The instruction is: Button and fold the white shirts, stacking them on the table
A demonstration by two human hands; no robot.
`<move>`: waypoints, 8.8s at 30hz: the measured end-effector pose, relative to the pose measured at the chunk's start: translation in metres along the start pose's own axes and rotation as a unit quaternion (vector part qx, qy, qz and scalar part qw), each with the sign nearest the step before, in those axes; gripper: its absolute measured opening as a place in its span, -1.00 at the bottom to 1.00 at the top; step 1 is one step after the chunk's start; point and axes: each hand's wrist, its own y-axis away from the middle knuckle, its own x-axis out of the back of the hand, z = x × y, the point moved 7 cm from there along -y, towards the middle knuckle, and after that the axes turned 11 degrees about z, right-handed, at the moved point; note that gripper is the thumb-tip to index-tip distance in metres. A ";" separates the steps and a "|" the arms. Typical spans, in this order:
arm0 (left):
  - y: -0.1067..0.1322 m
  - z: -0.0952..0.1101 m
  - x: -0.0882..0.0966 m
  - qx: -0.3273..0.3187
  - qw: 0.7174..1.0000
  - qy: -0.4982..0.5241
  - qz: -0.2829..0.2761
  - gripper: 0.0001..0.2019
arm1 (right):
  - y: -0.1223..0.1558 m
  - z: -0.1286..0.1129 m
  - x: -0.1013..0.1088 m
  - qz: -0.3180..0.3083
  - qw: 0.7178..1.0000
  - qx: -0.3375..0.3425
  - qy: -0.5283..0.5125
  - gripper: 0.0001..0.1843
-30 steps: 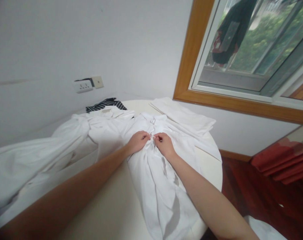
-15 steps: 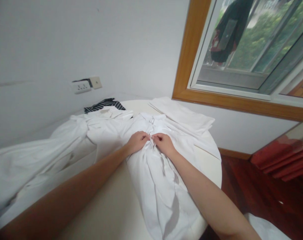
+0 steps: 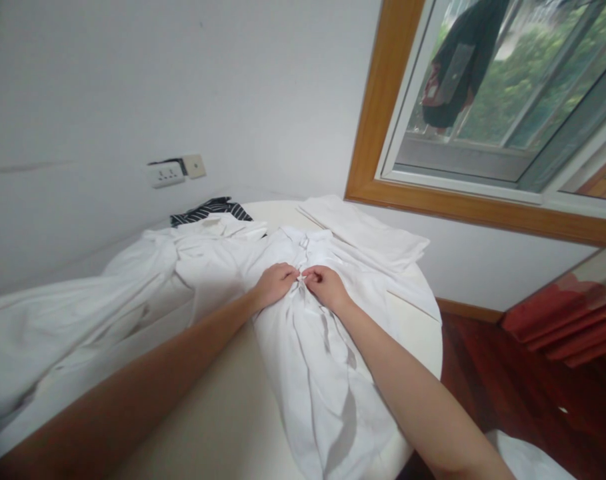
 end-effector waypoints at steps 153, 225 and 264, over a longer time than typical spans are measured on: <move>-0.007 0.031 0.069 -0.055 0.982 0.155 0.097 -0.84 | 0.005 -0.013 0.035 0.056 0.997 0.049 0.005 -0.71; 0.008 0.016 -0.007 -0.008 0.938 0.345 0.030 -0.75 | 0.013 -0.016 0.029 0.038 0.998 0.041 -0.037 -0.79; 0.009 0.022 0.000 -0.042 0.952 0.295 0.072 -0.79 | 0.024 -0.048 0.025 0.063 0.977 0.145 0.143 -0.72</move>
